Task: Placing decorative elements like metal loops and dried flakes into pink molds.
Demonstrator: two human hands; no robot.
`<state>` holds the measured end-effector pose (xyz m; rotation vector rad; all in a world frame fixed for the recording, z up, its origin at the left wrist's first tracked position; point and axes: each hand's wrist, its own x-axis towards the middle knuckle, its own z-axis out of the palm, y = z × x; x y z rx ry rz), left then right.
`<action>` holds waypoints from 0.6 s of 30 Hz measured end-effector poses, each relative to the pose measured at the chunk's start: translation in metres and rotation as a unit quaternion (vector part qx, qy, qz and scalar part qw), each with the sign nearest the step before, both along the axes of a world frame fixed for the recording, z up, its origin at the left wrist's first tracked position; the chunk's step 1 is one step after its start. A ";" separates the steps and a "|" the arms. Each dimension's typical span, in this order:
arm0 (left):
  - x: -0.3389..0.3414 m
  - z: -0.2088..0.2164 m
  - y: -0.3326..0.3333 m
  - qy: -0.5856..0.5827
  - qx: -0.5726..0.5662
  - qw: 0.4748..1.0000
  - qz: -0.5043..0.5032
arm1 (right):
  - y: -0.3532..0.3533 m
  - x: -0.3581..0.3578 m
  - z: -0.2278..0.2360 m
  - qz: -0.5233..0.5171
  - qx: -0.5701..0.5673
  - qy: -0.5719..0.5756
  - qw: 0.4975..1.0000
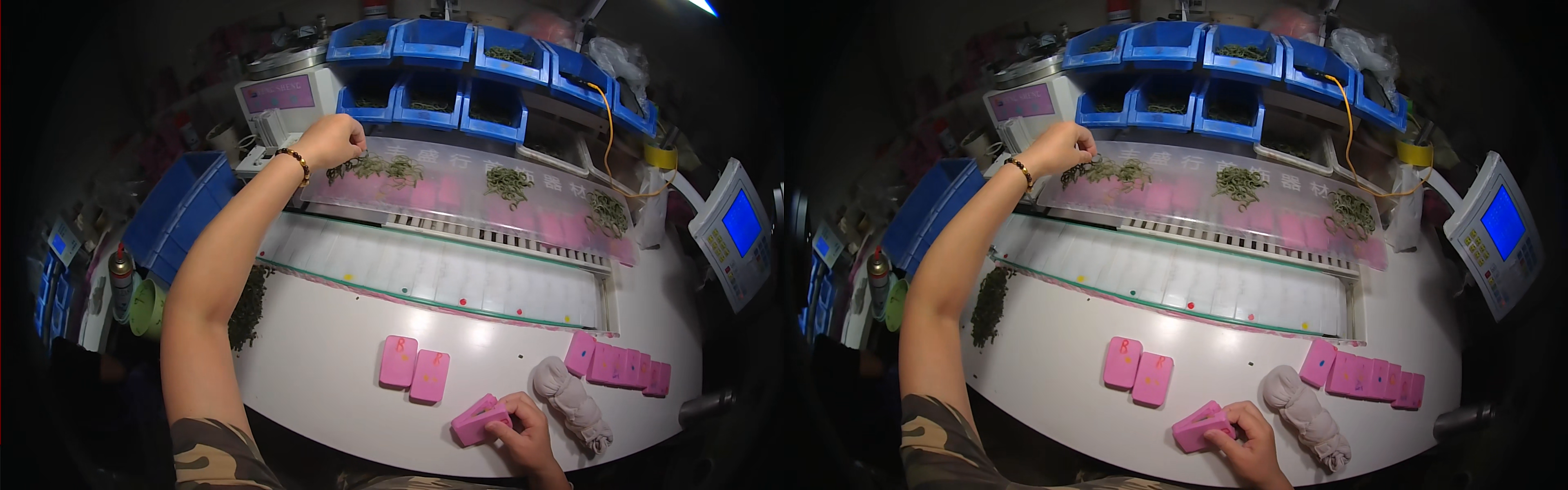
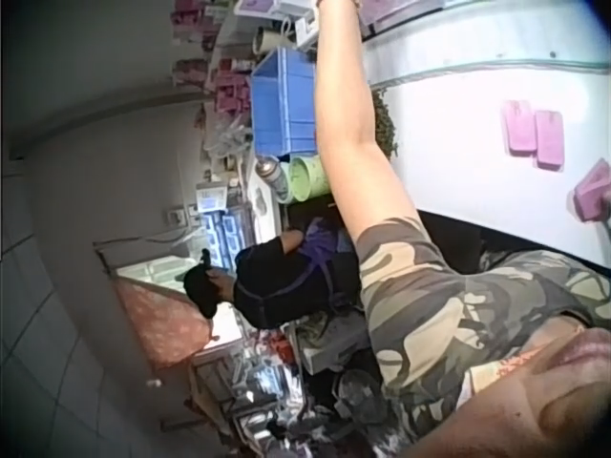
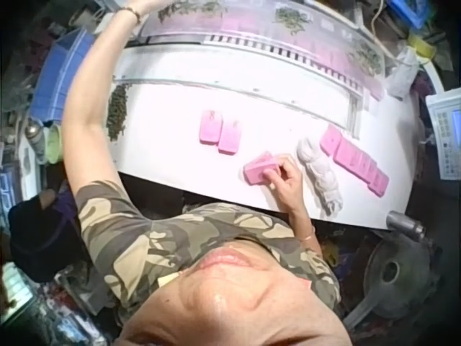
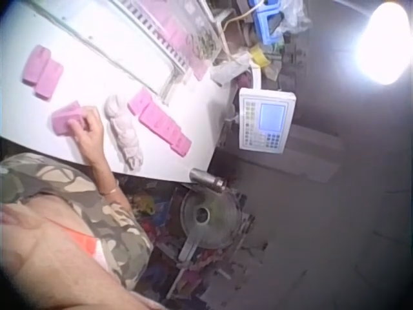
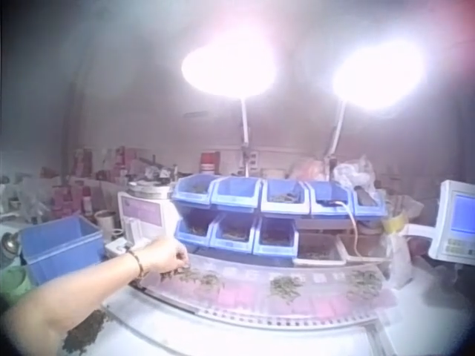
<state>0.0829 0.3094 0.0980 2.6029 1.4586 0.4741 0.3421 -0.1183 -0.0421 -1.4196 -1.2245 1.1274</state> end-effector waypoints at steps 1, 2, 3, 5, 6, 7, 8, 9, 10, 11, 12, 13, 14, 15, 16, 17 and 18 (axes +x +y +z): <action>0.000 -0.002 0.000 0.019 0.001 1.000 -0.005 | 0.001 -0.001 0.001 -0.004 0.002 0.003 1.000; 0.001 -0.003 -0.001 0.037 0.000 0.999 -0.011 | 0.001 -0.002 0.001 -0.009 0.004 0.005 1.000; 0.002 -0.004 -0.001 0.038 0.000 0.999 -0.011 | 0.001 -0.003 0.002 -0.008 0.003 0.005 1.000; 0.003 -0.004 -0.003 0.040 -0.002 0.999 -0.004 | 0.002 -0.003 0.004 -0.013 0.005 0.008 1.000; 0.004 -0.004 -0.002 0.040 -0.003 0.999 -0.004 | 0.002 -0.003 0.004 -0.013 0.004 0.007 1.000; 0.005 -0.005 -0.002 0.049 0.003 0.999 0.003 | 0.001 -0.003 0.003 -0.013 0.002 0.015 1.000; 0.006 -0.006 -0.001 0.057 0.010 0.998 0.010 | 0.001 -0.003 0.002 -0.014 0.000 0.023 1.000; 0.006 -0.007 0.000 0.056 0.011 0.998 0.010 | 0.000 -0.002 0.001 -0.014 0.001 0.022 1.000; 0.006 -0.008 0.001 0.066 0.018 0.997 0.019 | 0.000 -0.001 0.000 -0.010 0.005 0.013 1.000; 0.006 -0.009 0.002 0.076 0.024 0.996 0.029 | 0.000 0.000 -0.001 -0.006 0.007 0.004 1.000; 0.006 -0.010 0.003 0.076 0.025 0.996 0.029 | 0.001 -0.001 -0.001 -0.006 0.008 0.003 1.000; 0.005 -0.010 0.004 0.088 0.012 0.996 0.028 | 0.001 -0.002 0.000 -0.009 0.006 0.014 1.000; 0.005 -0.010 0.005 0.100 -0.003 0.995 0.027 | 0.000 -0.002 0.001 -0.013 0.003 0.025 1.000; 0.003 -0.013 0.008 0.100 -0.002 0.995 0.026 | 0.000 -0.002 0.001 -0.013 0.004 0.025 1.000; 0.002 -0.017 0.011 0.115 0.004 0.993 0.022 | 0.000 -0.002 0.001 -0.011 0.008 0.020 1.000; 0.002 -0.017 0.011 0.130 0.011 0.991 0.017 | 0.001 -0.002 0.001 -0.009 0.011 0.015 1.000; 0.002 -0.018 0.012 0.130 0.011 0.991 0.017 | 0.001 -0.002 0.001 -0.009 0.012 0.015 1.000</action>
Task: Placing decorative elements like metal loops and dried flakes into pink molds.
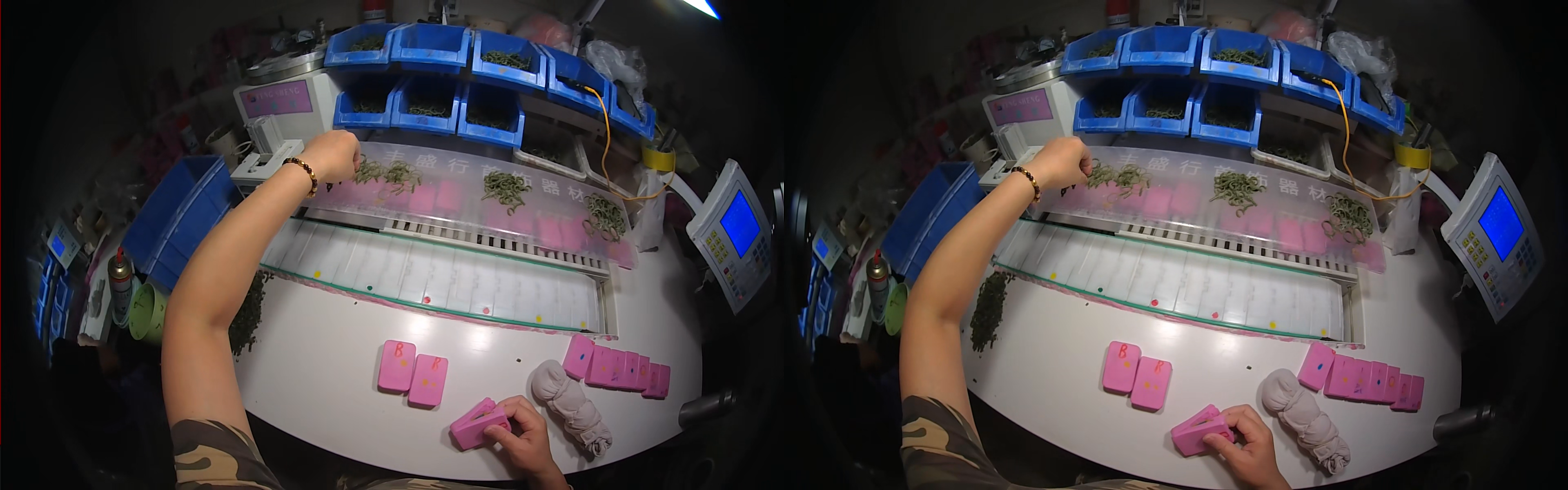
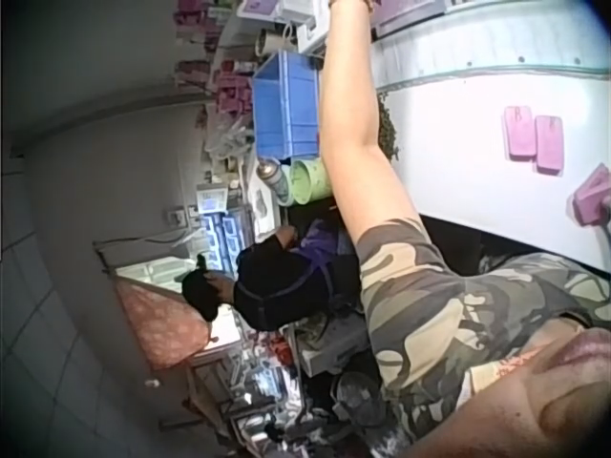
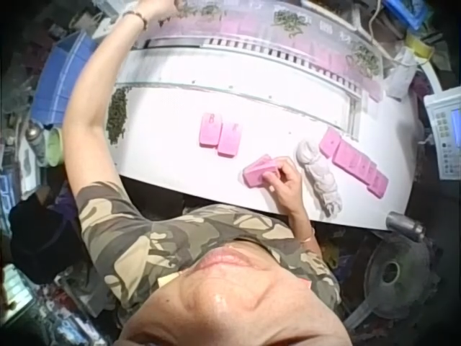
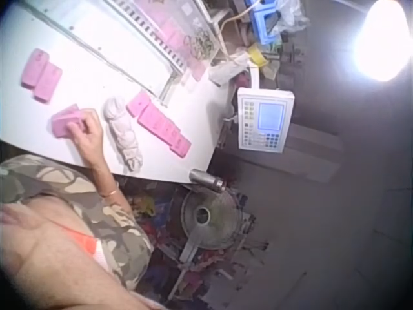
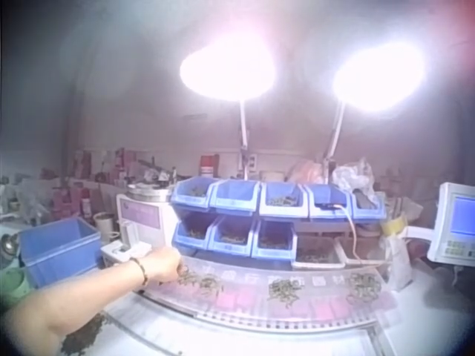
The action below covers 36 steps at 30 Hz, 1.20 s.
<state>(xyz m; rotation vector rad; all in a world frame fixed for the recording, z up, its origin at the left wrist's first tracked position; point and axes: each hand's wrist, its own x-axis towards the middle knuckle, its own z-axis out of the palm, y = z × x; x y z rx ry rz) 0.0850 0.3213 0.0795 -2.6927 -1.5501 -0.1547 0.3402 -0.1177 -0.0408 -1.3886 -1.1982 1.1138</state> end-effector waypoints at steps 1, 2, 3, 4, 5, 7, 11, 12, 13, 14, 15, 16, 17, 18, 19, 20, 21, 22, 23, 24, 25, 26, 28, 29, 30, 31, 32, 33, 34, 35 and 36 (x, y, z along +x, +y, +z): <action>0.000 -0.002 0.000 0.006 0.006 1.000 0.004 | 0.000 0.000 0.000 0.000 -0.003 -0.002 1.000; 0.000 -0.003 -0.001 0.012 0.011 1.000 0.007 | 0.000 0.000 0.000 0.000 -0.006 -0.004 1.000; 0.001 -0.004 -0.002 0.012 0.011 1.000 0.006 | -0.001 0.000 -0.001 -0.001 -0.005 -0.004 1.000; 0.002 -0.005 -0.002 0.014 0.020 1.000 0.009 | -0.001 0.000 -0.001 -0.003 -0.005 0.002 1.000; 0.002 -0.005 -0.003 0.017 0.028 0.999 0.013 | 0.000 0.000 -0.001 -0.003 -0.005 0.007 1.000; -0.002 -0.001 0.000 0.004 0.016 1.000 0.002 | 0.000 0.000 -0.002 0.000 0.000 0.001 1.000; -0.009 0.023 0.004 -0.127 -0.104 0.986 0.024 | 0.001 0.001 -0.002 0.001 -0.001 -0.011 1.000; -0.014 0.026 0.009 -0.182 -0.115 0.977 0.005 | 0.001 0.001 -0.002 0.002 -0.002 -0.010 1.000; -0.016 0.029 0.012 -0.181 -0.115 0.977 0.006 | 0.001 0.001 -0.002 0.003 0.001 -0.015 1.000; -0.016 0.036 0.011 -0.241 -0.153 0.958 0.025 | 0.002 0.002 -0.002 0.004 0.003 -0.021 1.000; -0.016 0.043 0.009 -0.300 -0.191 0.934 0.044 | 0.002 0.003 -0.002 0.003 0.003 -0.021 1.000; -0.014 0.048 0.008 -0.300 -0.192 0.933 0.043 | 0.002 0.004 -0.003 0.006 0.002 -0.026 1.000; -0.013 0.053 0.006 -0.264 -0.224 0.936 0.068 | 0.002 0.004 -0.003 0.009 0.001 -0.032 0.999; -0.011 0.057 0.006 -0.227 -0.257 0.935 0.091 | 0.002 0.004 -0.003 0.007 0.001 -0.032 0.999; -0.009 0.059 0.007 -0.190 -0.288 0.932 0.114 | 0.001 0.005 -0.004 0.006 -0.001 -0.032 0.999; -0.010 0.061 0.015 -0.190 -0.286 0.932 0.114 | 0.001 0.004 -0.003 0.008 -0.001 -0.030 1.000; -0.012 0.058 0.029 -0.229 -0.267 0.928 0.124 | 0.002 0.003 -0.003 0.009 0.000 -0.029 1.000; -0.015 0.055 0.042 -0.268 -0.247 0.922 0.133 | 0.002 0.002 -0.002 0.007 -0.001 -0.021 1.000; -0.012 0.047 0.054 -0.269 -0.250 0.921 0.127 | 0.002 0.002 -0.001 0.000 -0.003 -0.015 1.000; -0.011 0.044 0.059 -0.403 -0.178 0.890 0.116 | 0.001 0.003 -0.001 -0.002 -0.003 -0.016 1.000; -0.011 0.042 0.064 -0.528 -0.101 0.837 0.102 | 0.002 0.003 -0.002 0.008 -0.001 -0.023 1.000; -0.010 0.040 0.066 -0.557 -0.099 0.819 0.098 | 0.002 0.003 -0.002 0.017 0.000 -0.033 0.999; -0.009 0.030 0.062 -0.591 -0.084 0.797 0.091 | 0.002 0.001 -0.001 0.013 -0.003 -0.030 0.999; -0.009 0.027 0.056 -0.620 -0.066 0.777 0.085 | 0.001 0.000 0.000 0.011 -0.006 -0.023 1.000; -0.005 0.024 0.046 -0.633 -0.067 0.766 0.092 | 0.001 0.000 0.001 0.010 -0.005 -0.021 1.000; -0.002 0.019 0.034 -0.644 -0.073 0.758 0.080 | 0.001 0.000 0.003 0.010 -0.014 -0.015 1.000; 0.002 0.013 0.015 -0.654 -0.078 0.750 0.067 | 0.001 0.001 0.005 0.010 -0.021 -0.008 1.000; 0.012 0.009 -0.015 -0.657 -0.108 0.745 0.035 | 0.000 0.004 0.003 0.008 -0.020 -0.006 1.000; 0.021 0.007 -0.051 -0.659 -0.138 0.740 0.003 | -0.001 0.007 -0.002 0.021 -0.008 0.005 1.000; 0.028 -0.001 -0.085 -0.650 -0.198 0.732 -0.047 | -0.002 0.008 -0.005 0.033 0.005 0.017 0.999; 0.040 -0.012 -0.118 -0.607 -0.282 0.739 -0.072 | -0.002 0.009 -0.003 0.020 0.013 0.025 0.999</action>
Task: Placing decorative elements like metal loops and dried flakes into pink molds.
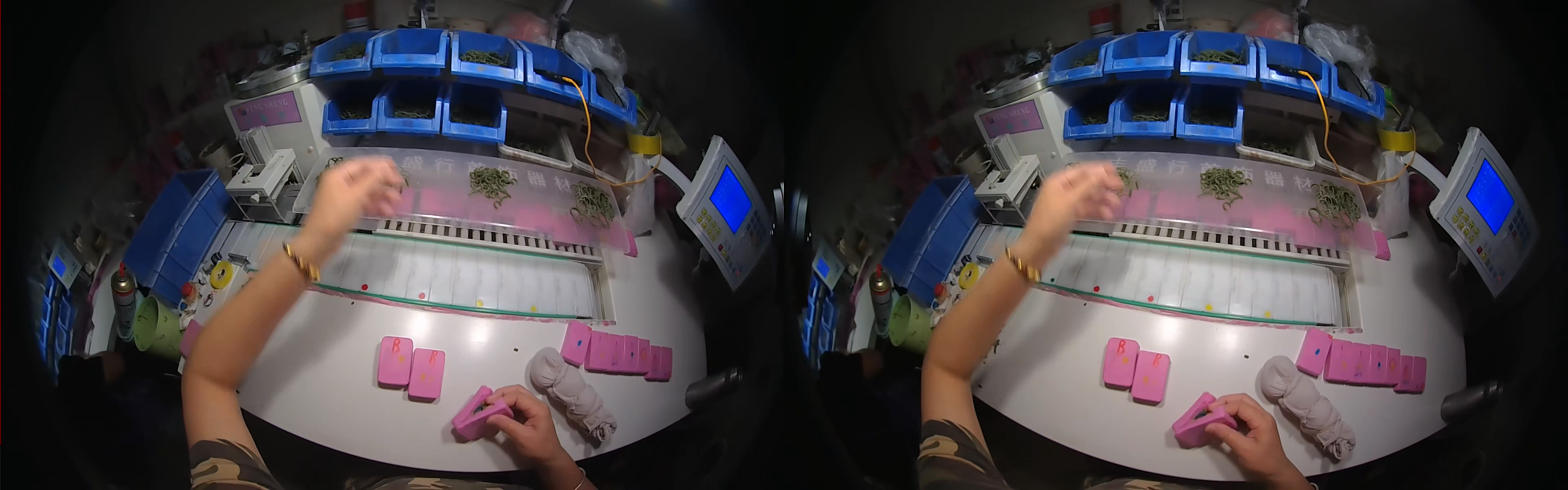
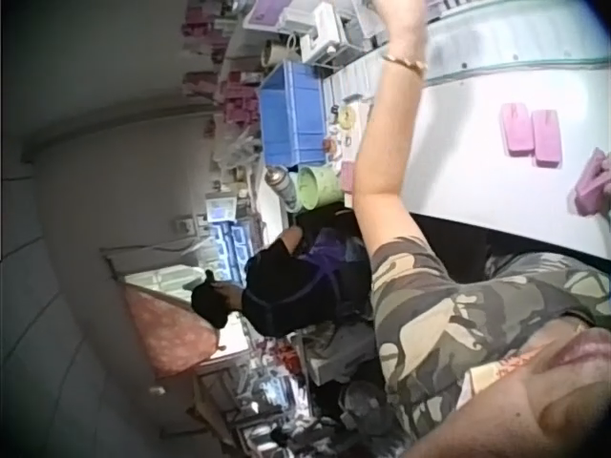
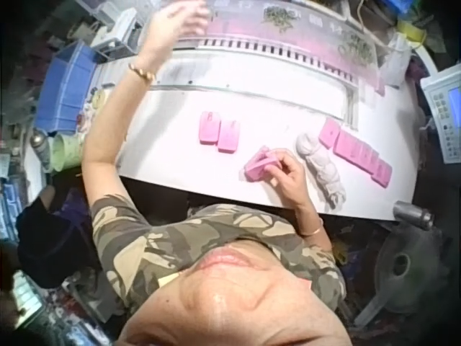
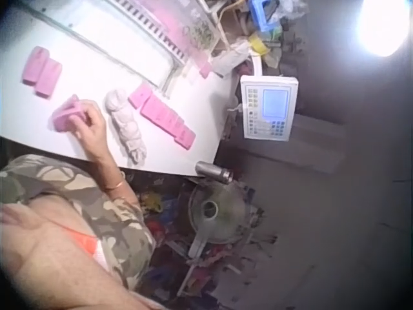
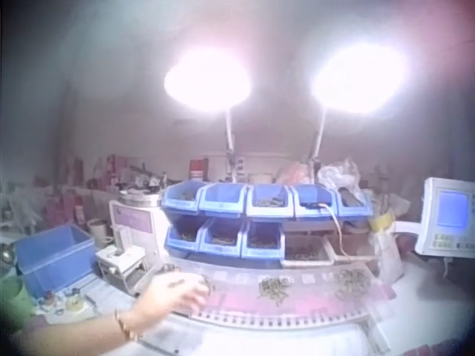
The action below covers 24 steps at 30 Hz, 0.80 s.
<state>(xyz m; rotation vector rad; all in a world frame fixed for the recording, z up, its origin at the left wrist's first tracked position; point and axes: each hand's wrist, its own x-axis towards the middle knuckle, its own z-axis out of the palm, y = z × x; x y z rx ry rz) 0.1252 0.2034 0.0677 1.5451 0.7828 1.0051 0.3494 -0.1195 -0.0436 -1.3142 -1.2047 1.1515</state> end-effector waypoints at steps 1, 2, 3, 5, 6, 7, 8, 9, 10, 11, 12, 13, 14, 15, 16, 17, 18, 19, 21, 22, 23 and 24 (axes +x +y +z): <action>0.007 -0.013 -0.032 0.017 -0.042 0.997 -0.068 | 0.002 -0.001 0.006 -0.004 -0.001 0.001 1.000; 0.014 -0.024 -0.062 0.063 -0.102 0.979 -0.163 | 0.004 -0.001 0.013 -0.008 0.049 -0.064 0.997; 0.016 -0.040 -0.093 0.093 -0.136 0.958 -0.235 | 0.007 -0.002 0.022 -0.005 0.103 -0.127 0.987; 0.027 -0.051 -0.151 0.171 -0.249 0.899 -0.316 | 0.012 -0.007 0.036 -0.011 0.138 -0.165 0.977; 0.033 -0.065 -0.173 0.149 -0.190 0.908 -0.343 | 0.014 -0.007 0.038 -0.008 0.193 -0.205 0.960; 0.040 -0.071 -0.185 0.161 -0.185 0.899 -0.363 | 0.016 -0.009 0.041 -0.006 0.247 -0.244 0.938; 0.043 -0.079 -0.195 0.085 -0.244 0.907 -0.333 | 0.019 -0.012 0.042 -0.003 0.281 -0.280 0.918; 0.047 -0.083 -0.203 0.006 -0.298 0.905 -0.304 | 0.020 -0.015 0.044 -0.006 0.278 -0.283 0.918; 0.051 -0.086 -0.206 0.005 -0.300 0.903 -0.308 | 0.023 -0.019 0.043 -0.004 0.319 -0.302 0.899; 0.055 -0.087 -0.209 -0.072 -0.325 0.908 -0.255 | 0.023 -0.022 0.045 -0.002 0.361 -0.320 0.876; 0.058 -0.088 -0.211 -0.148 -0.348 0.904 -0.200 | 0.021 -0.026 0.048 -0.005 0.370 -0.340 0.864; 0.059 -0.089 -0.212 -0.148 -0.349 0.903 -0.202 | 0.020 -0.029 0.045 -0.005 0.368 -0.342 0.865; 0.058 -0.089 -0.208 -0.223 -0.395 0.874 -0.173 | 0.021 -0.032 0.039 -0.010 0.386 -0.347 0.855; 0.059 -0.087 -0.206 -0.296 -0.438 0.837 -0.142 | 0.021 -0.036 0.033 -0.015 0.404 -0.351 0.844; 0.062 -0.081 -0.205 -0.340 -0.479 0.800 -0.124 | 0.018 -0.042 0.029 -0.018 0.407 -0.359 0.840; 0.061 -0.081 -0.206 -0.340 -0.479 0.800 -0.123 | 0.016 -0.047 0.029 -0.017 0.408 -0.358 0.840; 0.060 -0.082 -0.207 -0.369 -0.492 0.779 -0.123 | 0.014 -0.051 0.029 -0.021 0.415 -0.359 0.835; 0.060 -0.083 -0.208 -0.398 -0.506 0.756 -0.123 | 0.012 -0.053 0.029 -0.024 0.422 -0.361 0.831; 0.062 -0.080 -0.214 -0.401 -0.519 0.747 -0.112 | 0.007 -0.051 0.025 -0.022 0.420 -0.350 0.837; 0.063 -0.080 -0.215 -0.378 -0.519 0.756 -0.129 | 0.004 -0.050 0.023 -0.020 0.423 -0.352 0.835; 0.062 -0.081 -0.217 -0.355 -0.521 0.763 -0.144 | 0.000 -0.050 0.022 -0.016 0.424 -0.352 0.834; 0.062 -0.082 -0.218 -0.354 -0.526 0.760 -0.142 | -0.003 -0.049 0.020 -0.015 0.418 -0.352 0.837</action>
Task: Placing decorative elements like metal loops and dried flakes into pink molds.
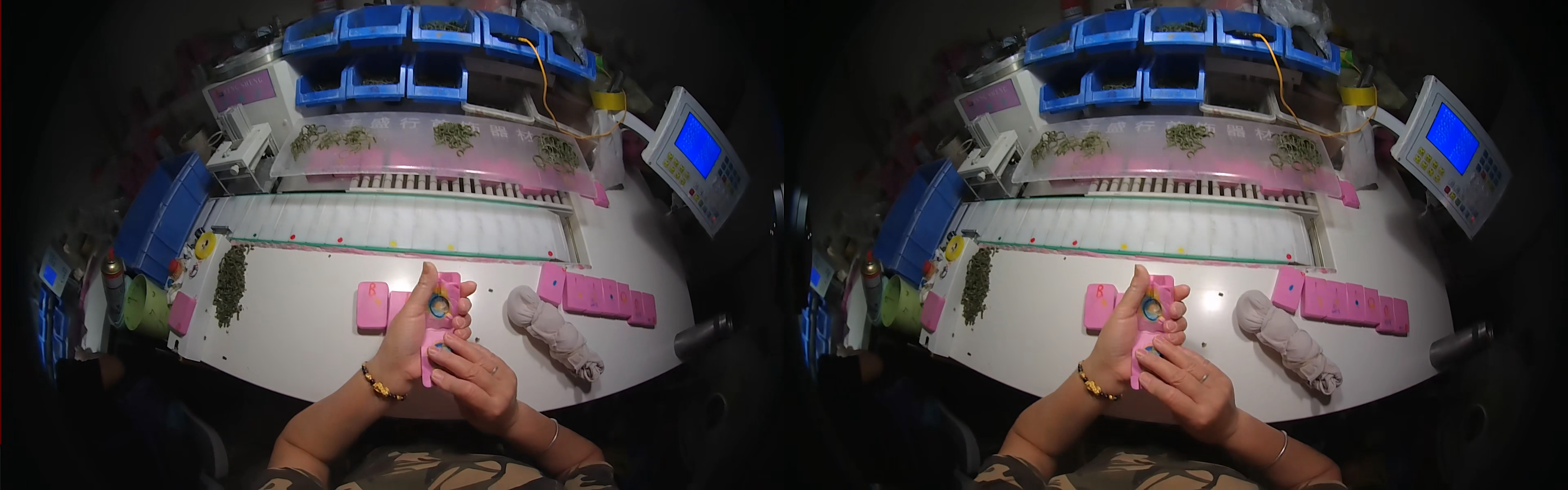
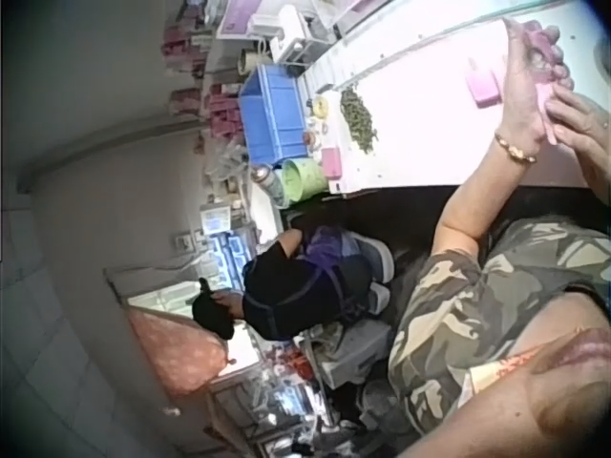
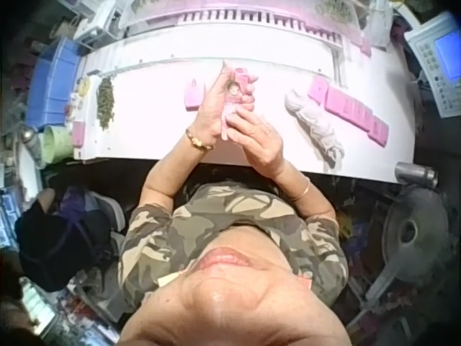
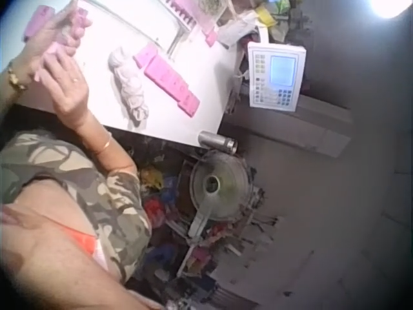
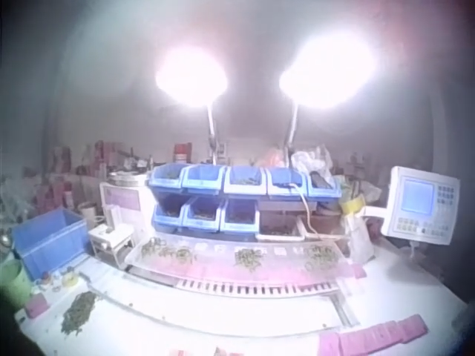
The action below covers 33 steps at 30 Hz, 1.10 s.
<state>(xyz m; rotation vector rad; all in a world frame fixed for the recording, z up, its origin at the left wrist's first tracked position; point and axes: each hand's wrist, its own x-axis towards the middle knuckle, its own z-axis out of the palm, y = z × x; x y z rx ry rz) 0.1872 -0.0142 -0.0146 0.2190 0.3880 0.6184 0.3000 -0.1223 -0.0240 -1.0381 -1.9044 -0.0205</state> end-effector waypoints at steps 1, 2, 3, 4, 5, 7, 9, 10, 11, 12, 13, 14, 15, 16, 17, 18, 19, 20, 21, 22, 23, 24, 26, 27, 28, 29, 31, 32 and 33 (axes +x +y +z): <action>0.000 -0.002 0.001 0.008 0.014 1.000 -0.012 | -0.002 0.001 -0.002 0.008 -0.004 -0.004 1.000; 0.000 -0.005 0.001 0.015 0.026 0.999 -0.025 | -0.004 0.002 -0.004 0.014 -0.011 -0.009 1.000; 0.000 -0.005 0.002 0.016 0.017 0.999 -0.030 | -0.007 0.004 -0.004 0.010 -0.020 -0.008 1.000; 0.000 -0.005 0.004 0.055 0.046 0.997 -0.036 | -0.009 0.008 -0.003 0.024 -0.033 -0.041 0.998; 0.001 -0.004 0.005 0.094 0.077 0.992 -0.041 | -0.010 0.012 -0.001 0.038 -0.044 -0.074 0.995; 0.000 -0.005 0.006 0.129 0.104 0.985 -0.039 | -0.011 0.030 0.001 0.053 -0.062 -0.087 0.993; 0.000 -0.009 0.008 0.202 0.177 0.963 -0.028 | -0.012 0.053 0.000 -0.008 -0.005 -0.134 0.991; -0.001 -0.010 0.008 0.202 0.173 0.963 -0.029 | -0.010 0.062 0.007 -0.081 -0.018 -0.147 0.986; -0.002 -0.010 0.009 0.203 0.186 0.961 -0.016 | -0.010 0.071 0.015 -0.155 -0.030 -0.160 0.974; -0.003 -0.010 0.008 0.204 0.199 0.959 -0.004 | -0.010 0.080 0.016 -0.156 -0.032 -0.161 0.974; -0.003 -0.010 0.006 0.203 0.197 0.959 -0.005 | -0.010 0.089 0.017 -0.204 -0.112 -0.190 0.954; -0.003 -0.009 0.005 0.199 0.218 0.955 -0.003 | -0.012 0.096 0.019 -0.251 -0.189 -0.218 0.924; -0.003 -0.008 0.003 0.194 0.239 0.951 -0.001 | -0.012 0.101 0.017 -0.253 -0.190 -0.219 0.923; -0.002 -0.008 0.002 0.192 0.239 0.952 -0.003 | -0.012 0.106 0.013 -0.242 -0.212 -0.232 0.918; -0.002 -0.008 0.001 0.198 0.240 0.950 -0.009 | -0.010 0.108 0.013 -0.229 -0.233 -0.245 0.913; -0.001 -0.008 0.001 0.203 0.240 0.949 -0.016 | -0.010 0.107 0.018 -0.229 -0.232 -0.247 0.912; 0.000 -0.009 -0.001 0.201 0.241 0.949 -0.016 | -0.010 0.104 0.028 -0.208 -0.209 -0.249 0.923; 0.001 -0.012 -0.001 0.214 0.227 0.950 -0.022 | -0.007 0.101 0.038 -0.183 -0.183 -0.250 0.933; 0.000 -0.015 -0.004 0.227 0.210 0.950 -0.030 | -0.005 0.096 0.051 -0.181 -0.185 -0.251 0.933; 0.000 -0.017 -0.004 0.228 0.208 0.951 -0.028 | -0.002 0.091 0.065 -0.215 -0.073 -0.205 0.952; -0.001 -0.016 -0.004 0.233 0.215 0.948 -0.039 | -0.003 0.082 0.076 -0.251 0.040 -0.158 0.954; -0.003 -0.018 -0.003 0.243 0.221 0.943 -0.046 | -0.001 0.070 0.076 -0.249 0.039 -0.155 0.955; 0.000 -0.010 -0.005 0.254 0.239 0.937 -0.017 | 0.002 0.051 0.080 -0.252 0.134 -0.148 0.947; 0.002 -0.006 -0.005 0.267 0.258 0.928 0.017 | 0.001 0.049 0.081 -0.154 0.063 -0.264 0.950; 0.001 -0.005 -0.004 0.266 0.261 0.928 0.017 | 0.001 0.040 0.060 -0.138 0.021 -0.273 0.952; -0.001 -0.007 -0.002 0.290 0.387 0.875 0.021 | 0.003 0.032 0.044 -0.119 -0.020 -0.284 0.951; 0.000 -0.011 -0.003 0.307 0.507 0.805 0.029 | 0.000 0.046 0.045 -0.092 -0.050 -0.302 0.948; -0.002 -0.015 -0.011 0.290 0.465 0.836 0.032 | -0.004 0.046 0.047 -0.060 -0.091 -0.312 0.944; -0.005 -0.019 -0.016 0.273 0.421 0.864 0.036 | -0.004 0.044 0.051 -0.057 -0.092 -0.310 0.944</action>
